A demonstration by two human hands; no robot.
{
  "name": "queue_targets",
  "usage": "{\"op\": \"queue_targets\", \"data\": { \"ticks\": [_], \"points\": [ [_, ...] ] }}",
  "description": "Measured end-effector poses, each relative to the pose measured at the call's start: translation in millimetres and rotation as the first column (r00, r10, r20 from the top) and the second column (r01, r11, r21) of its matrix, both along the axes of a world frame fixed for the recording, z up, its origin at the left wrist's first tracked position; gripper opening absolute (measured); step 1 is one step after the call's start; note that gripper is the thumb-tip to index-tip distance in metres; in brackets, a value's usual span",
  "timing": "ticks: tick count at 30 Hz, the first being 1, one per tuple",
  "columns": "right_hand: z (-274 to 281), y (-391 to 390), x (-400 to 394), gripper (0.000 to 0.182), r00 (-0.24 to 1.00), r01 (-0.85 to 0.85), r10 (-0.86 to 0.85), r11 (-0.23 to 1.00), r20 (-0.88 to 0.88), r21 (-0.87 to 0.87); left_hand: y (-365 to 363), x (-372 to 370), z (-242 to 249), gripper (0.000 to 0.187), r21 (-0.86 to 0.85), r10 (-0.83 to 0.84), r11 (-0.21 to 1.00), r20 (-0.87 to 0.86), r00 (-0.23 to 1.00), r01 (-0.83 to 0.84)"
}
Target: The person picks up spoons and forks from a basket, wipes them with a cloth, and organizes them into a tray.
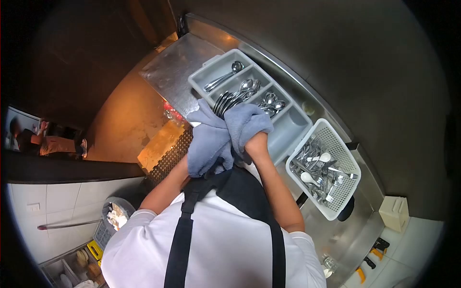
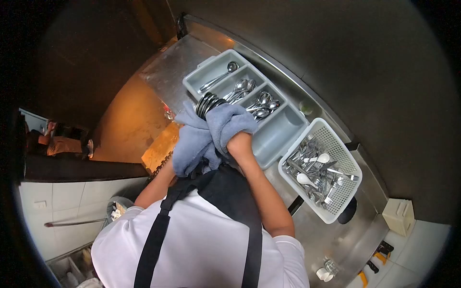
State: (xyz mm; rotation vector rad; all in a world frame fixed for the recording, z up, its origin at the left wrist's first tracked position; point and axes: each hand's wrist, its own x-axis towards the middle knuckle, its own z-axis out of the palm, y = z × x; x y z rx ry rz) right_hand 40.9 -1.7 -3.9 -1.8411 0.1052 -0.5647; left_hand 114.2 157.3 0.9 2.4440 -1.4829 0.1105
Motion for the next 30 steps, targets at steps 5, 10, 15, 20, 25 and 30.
{"op": "queue_targets", "data": {
  "ticks": [5,10,15,20,25,30],
  "points": [
    [-21.6,8.2,28.0,0.036,1.000,-0.007,0.007,1.000,-0.020,-0.013,13.1,35.2,-40.3,0.014,-0.179,-0.089,0.983,-0.281,0.956,0.039],
    [-31.5,23.1,60.3,0.039,0.949,0.314,-0.310,0.913,0.059,-0.260,25.9,93.0,-56.7,0.016,-0.305,-0.116,0.952,-0.428,0.896,-0.022],
    [-47.2,45.0,112.8,0.042,0.892,0.451,-0.449,0.888,-0.042,0.089,49.8,155.8,-50.5,0.014,-0.239,-0.053,0.971,-0.280,0.958,-0.017],
    [-36.4,58.5,162.9,0.041,0.923,0.380,-0.381,0.886,-0.050,0.266,66.7,195.1,-50.2,0.012,-0.218,-0.053,0.976,-0.240,0.969,0.000],
    [-26.8,75.2,199.1,0.035,0.805,0.550,-0.559,0.577,-0.199,0.604,80.4,211.4,-51.8,0.010,-0.188,-0.085,0.981,-0.220,0.972,0.043],
    [-25.6,129.3,205.5,0.034,0.903,0.427,-0.326,0.630,-0.279,0.648,87.7,219.6,-56.1,0.009,-0.168,-0.115,0.982,-0.191,0.975,0.083]
  ]
}}
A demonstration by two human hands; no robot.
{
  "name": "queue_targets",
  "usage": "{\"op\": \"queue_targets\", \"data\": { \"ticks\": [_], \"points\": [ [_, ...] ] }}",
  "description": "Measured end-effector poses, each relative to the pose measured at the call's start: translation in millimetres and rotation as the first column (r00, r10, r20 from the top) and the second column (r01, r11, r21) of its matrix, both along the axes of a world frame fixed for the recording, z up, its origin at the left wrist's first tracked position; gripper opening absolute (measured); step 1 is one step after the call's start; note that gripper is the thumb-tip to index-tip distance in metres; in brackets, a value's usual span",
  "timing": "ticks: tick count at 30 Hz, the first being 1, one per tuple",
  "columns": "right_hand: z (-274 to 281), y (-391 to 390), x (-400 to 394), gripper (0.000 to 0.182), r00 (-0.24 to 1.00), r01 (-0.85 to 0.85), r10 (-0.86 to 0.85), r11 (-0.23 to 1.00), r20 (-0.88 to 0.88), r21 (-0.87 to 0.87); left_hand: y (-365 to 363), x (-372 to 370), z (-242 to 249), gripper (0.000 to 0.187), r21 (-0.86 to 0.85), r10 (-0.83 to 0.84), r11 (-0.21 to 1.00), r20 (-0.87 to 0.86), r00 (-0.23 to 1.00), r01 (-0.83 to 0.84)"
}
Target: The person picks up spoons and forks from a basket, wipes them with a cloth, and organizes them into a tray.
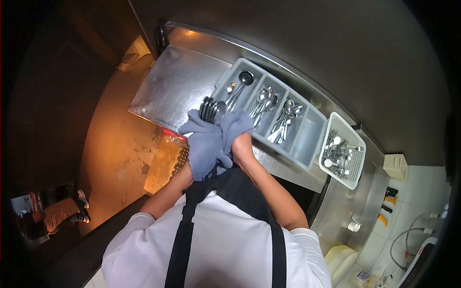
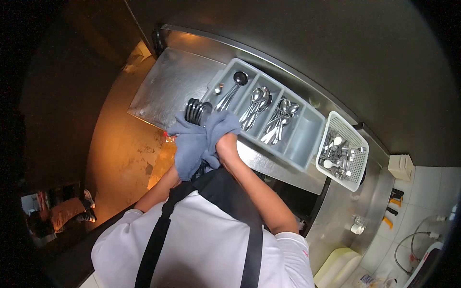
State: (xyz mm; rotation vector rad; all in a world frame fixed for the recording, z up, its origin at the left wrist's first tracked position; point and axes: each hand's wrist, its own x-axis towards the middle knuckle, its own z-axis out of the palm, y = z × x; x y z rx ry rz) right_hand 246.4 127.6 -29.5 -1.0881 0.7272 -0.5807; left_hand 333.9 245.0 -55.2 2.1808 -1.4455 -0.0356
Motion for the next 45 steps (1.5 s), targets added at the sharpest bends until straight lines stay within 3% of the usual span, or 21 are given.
{"op": "queue_targets", "data": {
  "ticks": [4,7,10,13,15,16,19,21,23,26,28,29,33,34,37,38,40,42,43,45],
  "points": [
    [-1.4,-1.4,1.6,0.028,0.985,-0.171,0.172,0.980,0.006,0.096,-0.4,14.1,4.8,0.007,-0.010,-0.008,1.000,0.022,1.000,0.008],
    [-11.4,-4.6,4.2,0.028,0.977,-0.211,0.211,0.977,0.013,0.023,-1.7,20.2,5.6,0.006,-0.006,-0.021,1.000,0.034,0.999,0.021],
    [-7.1,-6.3,9.0,0.022,0.985,-0.163,0.167,0.984,-0.049,0.070,-0.4,20.4,4.3,0.006,0.025,-0.048,0.999,0.063,0.997,0.047],
    [7.9,-34.5,25.5,0.024,0.924,-0.179,0.188,0.982,-0.332,0.060,5.1,19.2,2.5,0.005,0.070,-0.087,0.994,0.101,0.991,0.080],
    [-9.3,-51.0,23.2,0.024,0.968,-0.233,0.239,0.969,-0.072,0.082,9.0,20.3,4.1,0.004,0.098,-0.115,0.990,0.119,0.986,0.104],
    [-14.7,-53.7,22.0,0.027,0.977,-0.204,0.211,0.955,-0.009,0.217,11.7,21.5,4.6,0.004,0.109,-0.124,0.988,0.127,0.984,0.111],
    [8.6,-39.5,14.7,0.027,0.938,-0.327,0.308,0.938,-0.162,-0.113,12.7,23.3,5.0,0.003,0.128,-0.151,0.983,0.146,0.978,0.133],
    [-6.2,-23.7,15.4,0.028,0.964,-0.264,0.250,0.845,-0.094,-0.464,8.9,23.6,4.5,0.003,0.134,-0.170,0.980,0.156,0.973,0.150],
    [-13.1,-28.6,19.6,0.027,0.939,-0.324,0.204,0.792,-0.276,-0.518,5.3,25.4,5.0,0.003,0.143,-0.191,0.975,0.174,0.966,0.167],
    [-36.0,-47.8,14.5,0.023,0.914,-0.335,-0.089,0.387,-0.396,-0.859,2.0,24.6,5.4,0.003,0.179,-0.235,0.963,0.206,0.950,0.199],
    [-32.7,-58.1,5.1,0.018,0.978,0.001,-0.142,0.734,-0.152,-0.679,3.6,22.2,6.3,0.004,0.204,-0.266,0.954,0.225,0.937,0.222],
    [-32.0,-60.6,0.7,0.016,0.978,0.161,-0.207,0.846,-0.034,-0.508,2.3,20.8,5.1,0.004,0.219,-0.285,0.947,0.236,0.929,0.235],
    [-26.7,-52.8,-14.3,0.026,0.961,0.277,-0.254,0.874,0.112,-0.400,-2.6,12.2,5.6,0.004,0.197,-0.346,0.931,0.210,0.914,0.307],
    [-22.8,-51.4,-21.0,0.034,0.963,0.270,-0.255,0.878,0.092,-0.395,-4.6,7.8,6.4,0.005,0.173,-0.360,0.928,0.183,0.915,0.331],
    [-8.4,-58.4,-38.3,0.031,0.909,0.388,-0.415,0.820,0.031,-0.420,-10.2,-6.8,8.8,0.006,0.118,-0.406,0.912,0.121,0.906,0.393],
    [-24.7,-66.3,-42.1,0.029,0.878,0.479,-0.458,0.842,0.138,-0.250,-12.5,-12.2,9.6,0.006,0.100,-0.418,0.907,0.101,0.903,0.409],
    [-9.7,-56.5,-49.7,0.029,0.843,0.524,-0.518,0.852,0.145,0.000,-17.7,-22.6,11.8,0.007,0.068,-0.441,0.897,0.074,0.894,0.437],
    [15.2,-33.9,-58.5,0.029,0.860,0.467,-0.490,0.868,0.142,0.170,-24.7,-32.7,13.4,0.008,0.043,-0.454,0.891,0.057,0.889,0.452],
    [0.3,-26.4,-58.8,0.025,0.890,0.456,-0.456,0.890,-0.026,-0.016,-29.3,-37.3,13.3,0.009,0.034,-0.461,0.887,0.052,0.886,0.460],
    [-19.9,-3.9,-66.8,0.024,0.934,0.347,-0.341,0.937,0.101,-0.045,-36.3,-42.5,16.7,0.007,0.028,-0.467,0.884,0.039,0.883,0.466]
  ]
}}
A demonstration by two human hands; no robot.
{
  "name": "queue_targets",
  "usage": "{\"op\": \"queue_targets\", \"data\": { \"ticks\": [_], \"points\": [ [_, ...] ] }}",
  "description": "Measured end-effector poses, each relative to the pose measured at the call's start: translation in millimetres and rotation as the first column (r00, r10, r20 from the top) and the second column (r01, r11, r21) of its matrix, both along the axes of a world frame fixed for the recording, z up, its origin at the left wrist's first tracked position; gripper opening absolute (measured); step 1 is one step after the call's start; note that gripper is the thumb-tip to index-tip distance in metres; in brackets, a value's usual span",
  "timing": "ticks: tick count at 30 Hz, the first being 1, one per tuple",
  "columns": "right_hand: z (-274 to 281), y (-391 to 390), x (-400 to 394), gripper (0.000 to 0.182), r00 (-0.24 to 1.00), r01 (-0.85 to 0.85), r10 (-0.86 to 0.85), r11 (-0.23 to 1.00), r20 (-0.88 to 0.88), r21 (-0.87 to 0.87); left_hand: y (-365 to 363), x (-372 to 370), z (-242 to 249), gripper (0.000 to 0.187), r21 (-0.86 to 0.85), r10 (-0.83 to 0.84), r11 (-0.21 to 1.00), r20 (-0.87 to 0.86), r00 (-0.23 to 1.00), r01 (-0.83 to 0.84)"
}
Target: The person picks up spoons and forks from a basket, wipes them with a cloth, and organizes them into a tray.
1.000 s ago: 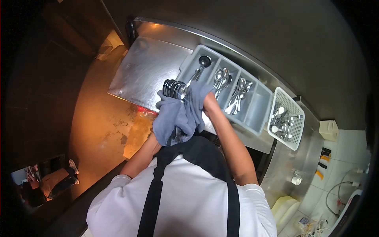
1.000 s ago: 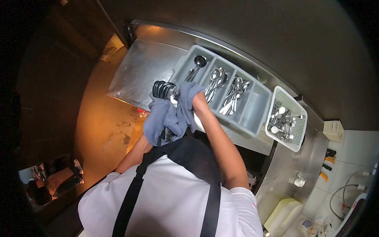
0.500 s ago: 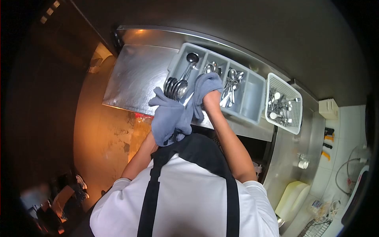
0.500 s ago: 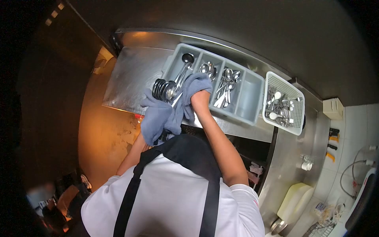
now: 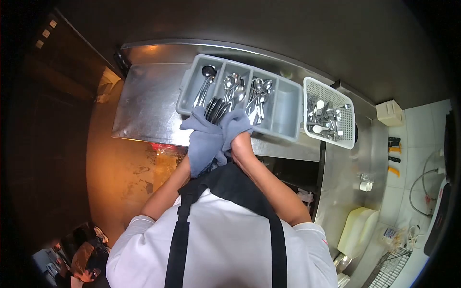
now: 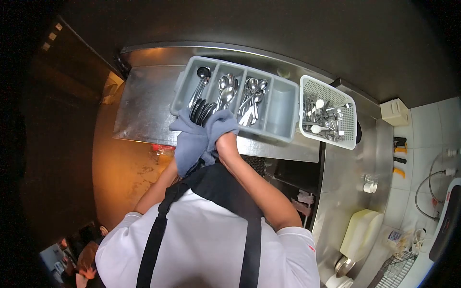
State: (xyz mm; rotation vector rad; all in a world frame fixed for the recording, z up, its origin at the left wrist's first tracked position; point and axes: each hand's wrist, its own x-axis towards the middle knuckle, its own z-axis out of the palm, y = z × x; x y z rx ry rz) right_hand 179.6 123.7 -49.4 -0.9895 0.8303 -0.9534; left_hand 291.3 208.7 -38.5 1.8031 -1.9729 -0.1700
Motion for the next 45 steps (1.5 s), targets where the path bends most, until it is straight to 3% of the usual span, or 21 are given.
{"op": "queue_targets", "data": {
  "ticks": [3,4,9,10,12,13,14,15,16,17,19,25,28,30,34,35,37,40,42,43,45],
  "points": [
    [-11.7,-30.7,-23.3,0.023,0.991,-0.073,0.035,0.949,0.129,0.306,-8.3,-6.8,6.5,0.005,0.004,-0.010,1.000,0.005,1.000,0.010],
    [15.5,-39.7,-28.4,0.023,0.999,0.023,-0.035,0.899,0.021,0.438,-9.6,-8.5,7.9,0.005,0.011,-0.003,1.000,0.010,1.000,0.003],
    [3.3,-71.5,-62.3,0.028,0.917,-0.341,0.230,0.875,0.326,0.342,-9.7,-21.2,17.6,0.004,0.065,0.025,0.997,0.098,0.995,-0.032],
    [5.7,-68.2,-63.6,0.029,0.926,-0.356,0.323,0.919,0.195,0.167,-8.1,-26.2,20.5,0.005,0.080,0.027,0.996,0.111,0.993,-0.036],
    [16.7,-53.0,-68.4,0.030,0.909,-0.416,0.403,0.892,-0.104,-0.178,-6.5,-37.5,26.1,0.006,0.124,0.020,0.992,0.129,0.991,-0.036],
    [25.9,-53.0,-61.5,0.029,0.808,-0.542,0.377,0.777,-0.452,-0.321,-7.1,-43.6,28.3,0.007,0.149,0.013,0.988,0.137,0.991,-0.033],
    [35.3,-53.2,-54.5,0.029,0.652,-0.671,0.224,0.614,-0.724,-0.415,-8.4,-49.4,29.1,0.008,0.172,0.006,0.985,0.138,0.990,-0.030],
    [20.9,-44.2,-58.8,0.025,0.844,-0.501,0.282,0.719,-0.457,-0.482,-9.5,-53.9,27.2,0.009,0.194,-0.003,0.981,0.139,0.990,-0.024],
    [12.6,-38.3,-61.2,0.021,0.949,-0.315,0.282,0.818,-0.142,-0.481,-11.9,-54.7,10.8,0.010,0.143,-0.006,0.990,0.127,0.992,-0.013],
    [11.3,-39.1,-62.8,0.022,0.939,-0.343,0.325,0.845,-0.114,-0.410,-10.4,-46.3,-41.0,0.009,-0.126,0.005,0.992,0.133,0.991,0.012],
    [7.0,-39.2,-64.0,0.024,0.943,-0.332,0.295,0.828,-0.152,-0.453,-8.1,-44.6,-47.2,0.010,-0.330,0.050,0.944,0.137,0.989,-0.002],
    [6.3,-32.2,-60.9,0.027,0.937,-0.341,0.345,0.860,-0.060,-0.379,0.1,-60.7,8.4,0.030,0.066,0.185,0.979,0.138,0.973,-0.195],
    [10.1,-29.9,-58.1,0.029,0.936,-0.351,0.313,0.792,-0.163,-0.499,5.6,-52.2,1.7,0.007,0.062,0.073,0.995,0.166,0.983,-0.085],
    [2.9,-32.9,-52.5,0.024,0.950,-0.308,0.289,0.803,-0.120,-0.509,9.6,-53.7,-0.5,0.007,0.016,0.114,0.993,0.071,0.991,-0.115],
    [2.4,-32.7,-55.4,0.026,0.955,-0.297,0.260,0.859,-0.145,-0.418,20.3,-52.7,-14.1,0.012,0.000,0.207,0.976,-0.327,0.922,-0.219],
    [3.7,-33.4,-55.2,0.028,0.960,-0.278,0.244,0.883,-0.136,-0.379,18.2,-51.1,-14.7,0.011,0.047,0.223,0.975,-0.161,0.961,-0.218],
    [0.0,-33.4,-54.8,0.026,0.966,-0.239,0.150,0.836,-0.213,-0.495,13.2,-53.0,7.4,0.008,0.135,0.213,0.962,0.177,0.961,-0.239],
    [-3.8,-35.5,-57.3,0.022,0.971,-0.155,0.020,0.808,-0.236,-0.569,16.6,-51.4,7.7,0.009,-0.078,0.142,0.989,0.176,0.974,-0.130],
    [-0.6,-45.5,-61.8,0.021,0.975,-0.065,-0.060,0.845,-0.215,-0.531,17.6,-52.5,16.1,0.009,0.102,0.109,0.986,0.178,0.978,-0.128],
    [-5.8,-53.9,-64.1,0.022,0.972,-0.022,-0.076,0.913,-0.222,-0.408,18.7,-53.8,18.4,0.009,0.189,0.092,0.974,0.175,0.980,-0.126],
    [-3.6,-70.4,-63.2,0.022,0.977,-0.145,0.066,0.903,-0.202,-0.405,22.2,-52.8,4.8,0.012,0.018,0.072,0.997,-0.043,0.997,-0.071]
  ]
}}
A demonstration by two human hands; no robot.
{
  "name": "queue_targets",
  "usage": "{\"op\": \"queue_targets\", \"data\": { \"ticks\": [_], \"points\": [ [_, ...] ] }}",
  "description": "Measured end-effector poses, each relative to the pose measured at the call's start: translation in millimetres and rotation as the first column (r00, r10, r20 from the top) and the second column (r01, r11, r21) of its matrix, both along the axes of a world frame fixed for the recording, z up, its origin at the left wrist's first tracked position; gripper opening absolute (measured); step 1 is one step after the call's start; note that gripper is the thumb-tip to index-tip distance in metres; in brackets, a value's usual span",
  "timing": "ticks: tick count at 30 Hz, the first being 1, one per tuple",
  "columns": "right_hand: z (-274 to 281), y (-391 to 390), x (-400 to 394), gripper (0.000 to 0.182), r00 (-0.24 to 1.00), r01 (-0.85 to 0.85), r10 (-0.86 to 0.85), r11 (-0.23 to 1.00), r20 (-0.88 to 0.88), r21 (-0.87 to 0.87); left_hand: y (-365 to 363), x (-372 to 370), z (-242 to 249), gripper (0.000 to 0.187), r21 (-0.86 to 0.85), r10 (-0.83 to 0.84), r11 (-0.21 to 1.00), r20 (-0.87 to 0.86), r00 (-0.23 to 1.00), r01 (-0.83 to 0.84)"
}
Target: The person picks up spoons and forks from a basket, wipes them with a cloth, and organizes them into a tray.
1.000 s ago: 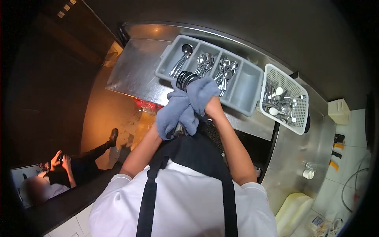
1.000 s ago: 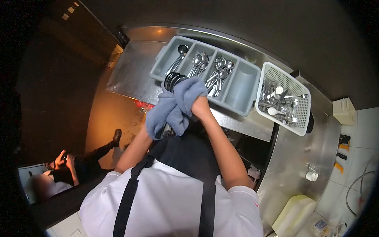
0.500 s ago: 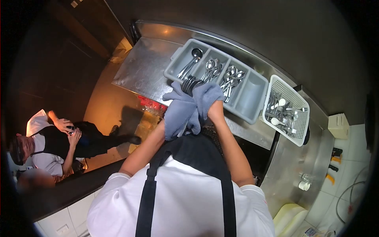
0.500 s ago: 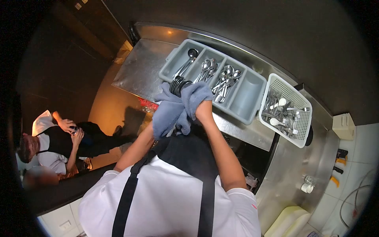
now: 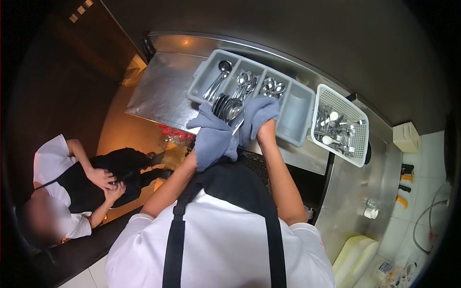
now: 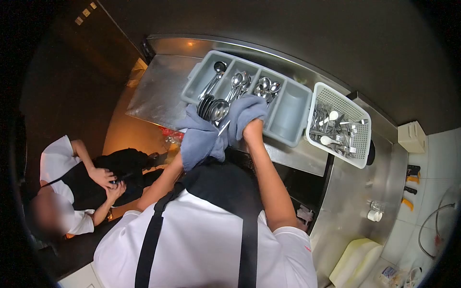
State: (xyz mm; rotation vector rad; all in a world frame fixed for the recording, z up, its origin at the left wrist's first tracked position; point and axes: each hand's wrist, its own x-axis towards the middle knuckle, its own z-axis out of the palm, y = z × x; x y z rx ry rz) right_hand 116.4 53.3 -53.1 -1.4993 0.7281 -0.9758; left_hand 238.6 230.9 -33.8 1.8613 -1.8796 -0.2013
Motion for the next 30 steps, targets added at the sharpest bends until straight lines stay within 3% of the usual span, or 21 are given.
{"op": "queue_targets", "data": {
  "ticks": [1,2,5,6,7,9,10,11,13,14,15,16,17,18,19,21,23,25,26,28,30],
  "points": [
    [4.5,-3.0,-1.4,0.022,0.997,-0.076,0.076,0.997,0.010,0.002,1.3,0.0,-6.8,0.013,-0.097,-0.018,0.995,-0.102,0.995,0.008],
    [6.6,2.7,-4.8,0.023,0.981,-0.121,0.118,0.993,0.152,0.005,2.0,0.4,-13.8,0.015,-0.057,-0.026,0.998,-0.101,0.995,0.020],
    [5.2,-23.0,0.6,0.026,0.987,0.063,-0.065,0.998,-0.149,-0.014,-0.1,-6.0,-16.3,0.019,0.036,-0.009,0.999,-0.155,0.988,0.015],
    [6.2,-29.3,2.3,0.024,0.984,0.118,-0.115,0.993,-0.136,0.017,-1.1,-10.3,-16.8,0.019,0.051,0.016,0.999,-0.205,0.979,-0.006],
    [5.5,-29.6,4.1,0.021,0.988,0.147,-0.153,0.973,0.017,0.178,-2.6,-12.9,-16.0,0.020,0.069,0.042,0.997,-0.254,0.966,-0.025],
    [2.8,-20.3,13.3,0.018,0.911,0.115,-0.286,0.868,0.298,0.483,-2.7,-15.9,-16.0,0.020,0.097,0.042,0.995,-0.195,0.980,-0.023],
    [38.1,0.6,9.2,0.018,0.931,0.080,-0.269,0.811,0.248,0.580,-3.6,-17.2,-14.4,0.020,0.112,0.041,0.993,-0.165,0.985,-0.023],
    [10.2,2.4,13.3,0.020,0.916,0.013,-0.275,0.748,0.292,0.664,-5.4,-18.8,-11.5,0.017,0.070,0.056,0.996,-0.055,0.997,-0.052],
    [8.8,34.9,21.0,0.018,0.974,-0.051,-0.104,0.767,0.202,0.639,-9.6,-22.8,-0.2,0.014,-0.022,0.099,0.995,0.161,0.982,-0.097],
    [1.8,53.6,23.0,0.017,0.963,-0.144,-0.030,0.784,0.268,0.604,-12.5,-22.7,-12.9,0.015,0.001,0.198,0.980,0.157,0.968,-0.201],
    [0.2,65.4,23.9,0.017,0.942,-0.236,0.046,0.792,0.331,0.563,-12.8,-20.6,-20.6,0.013,-0.045,0.231,0.973,0.078,0.970,-0.228],
    [8.2,62.0,20.2,0.017,0.923,-0.323,0.045,0.630,0.381,0.706,-12.0,-16.2,-27.2,0.011,-0.089,0.258,0.962,-0.001,0.966,-0.257],
    [0.8,53.1,19.9,0.016,0.923,-0.354,0.087,0.577,0.376,0.736,-11.9,-12.5,-34.2,0.010,-0.134,0.280,0.948,-0.081,0.957,-0.289],
    [-13.4,39.6,24.1,0.016,0.919,-0.383,0.130,0.521,0.372,0.763,-13.5,-12.6,-17.3,0.010,0.111,0.325,0.937,0.072,0.943,-0.331],
    [-18.1,27.6,27.8,0.016,0.912,-0.408,0.173,0.460,0.371,0.789,-17.9,-10.7,-16.5,0.011,0.232,0.302,0.899,0.286,0.909,-0.372],
    [-23.7,7.5,31.6,0.020,0.900,-0.432,0.197,0.516,0.388,0.740,-26.2,-10.7,-9.1,0.014,0.378,0.178,0.792,0.608,0.774,-0.479],
    [-22.6,-5.2,31.3,0.021,0.850,-0.524,0.228,0.472,0.476,0.709,-31.0,-21.6,17.9,0.015,0.394,0.056,0.739,0.772,0.633,-0.546],
    [-27.6,-4.1,34.7,0.023,0.890,-0.454,0.437,0.830,0.129,0.324,-29.8,-18.1,13.5,0.010,0.276,0.120,0.882,0.651,0.749,-0.382],
    [-30.7,-3.5,34.0,0.024,0.893,-0.439,0.442,0.897,-0.078,0.062,-28.6,-4.4,-14.0,0.006,0.098,0.154,0.972,0.423,0.893,-0.214],
    [-13.1,2.4,34.2,0.025,0.901,-0.416,0.411,0.909,-0.137,-0.013,-32.2,-2.6,-24.3,0.008,-0.129,0.109,0.987,0.102,0.989,-0.096],
    [10.4,5.7,30.9,0.026,0.926,-0.357,0.340,0.930,-0.163,-0.090,-35.3,-7.8,-21.6,0.007,-0.114,0.127,0.986,0.047,0.991,-0.121]
  ]
}}
